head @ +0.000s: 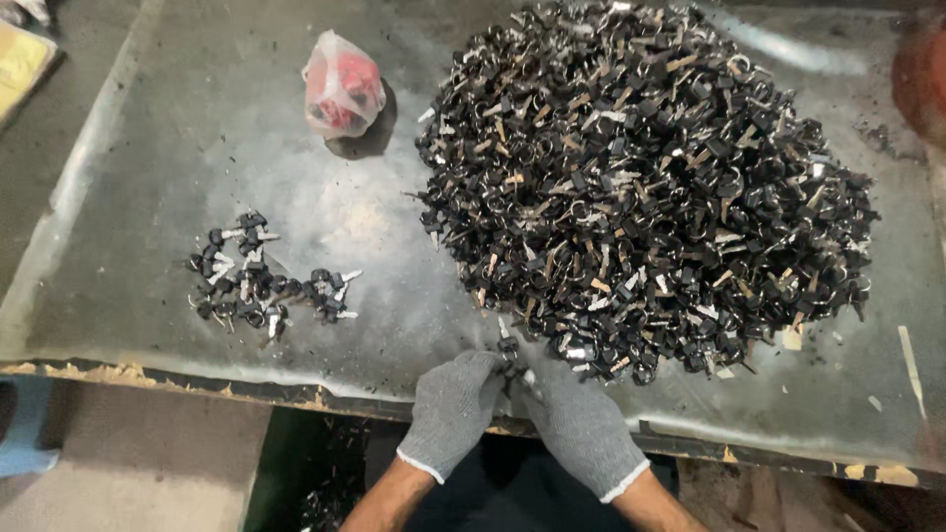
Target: The person wearing gray gloves picks small black metal parts one at a time from a large pile on a worn work table and places them into a separate small pile on the left side of the table, repeating this sorting motion throughout the episode.
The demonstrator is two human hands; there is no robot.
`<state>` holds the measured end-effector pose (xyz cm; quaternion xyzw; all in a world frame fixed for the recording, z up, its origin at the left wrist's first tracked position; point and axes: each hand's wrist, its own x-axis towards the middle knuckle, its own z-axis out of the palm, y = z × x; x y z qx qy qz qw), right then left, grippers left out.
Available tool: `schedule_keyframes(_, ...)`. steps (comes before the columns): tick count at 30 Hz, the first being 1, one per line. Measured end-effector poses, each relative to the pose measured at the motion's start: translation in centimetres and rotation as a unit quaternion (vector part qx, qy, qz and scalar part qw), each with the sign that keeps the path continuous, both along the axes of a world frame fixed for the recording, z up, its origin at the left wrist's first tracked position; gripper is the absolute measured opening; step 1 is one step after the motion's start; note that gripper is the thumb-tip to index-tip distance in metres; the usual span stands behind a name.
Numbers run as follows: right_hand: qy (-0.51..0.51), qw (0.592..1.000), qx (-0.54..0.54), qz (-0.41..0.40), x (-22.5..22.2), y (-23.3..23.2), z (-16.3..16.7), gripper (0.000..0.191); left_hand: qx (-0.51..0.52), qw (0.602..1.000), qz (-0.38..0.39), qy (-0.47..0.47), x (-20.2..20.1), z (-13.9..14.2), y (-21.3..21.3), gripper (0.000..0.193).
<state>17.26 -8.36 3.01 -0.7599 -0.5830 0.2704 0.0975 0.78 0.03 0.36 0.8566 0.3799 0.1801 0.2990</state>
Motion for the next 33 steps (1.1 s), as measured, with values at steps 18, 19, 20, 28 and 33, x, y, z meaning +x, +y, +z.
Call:
schedule_keyframes(18,-0.114,0.993,-0.026,0.026,-1.6,-0.3,-1.4,0.032,0.049,0.997,-0.043,-0.031,-0.2,-0.7,-0.7,0.041)
schedule_keyframes(19,-0.075,0.995,-0.059,0.024,-1.5,-0.2,-1.7,0.043,0.061,0.997,-0.052,-0.015,-0.1,-0.8,-0.7,0.041)
schedule_keyframes(20,-0.034,0.995,-0.092,0.022,-1.1,0.0,-1.8,0.055,0.051,0.997,-0.041,-0.032,-0.1,-0.9,-0.7,0.041)
schedule_keyframes(28,-0.003,0.996,-0.086,-0.022,-0.5,-1.2,-3.5,0.065,0.171,0.985,0.002,0.019,-0.3,-1.3,-2.2,0.013)
schedule_keyframes(33,-0.067,0.998,-0.011,0.018,-1.3,-2.6,-4.8,0.052,0.095,0.995,0.005,0.003,-0.4,-2.5,-1.4,0.011)
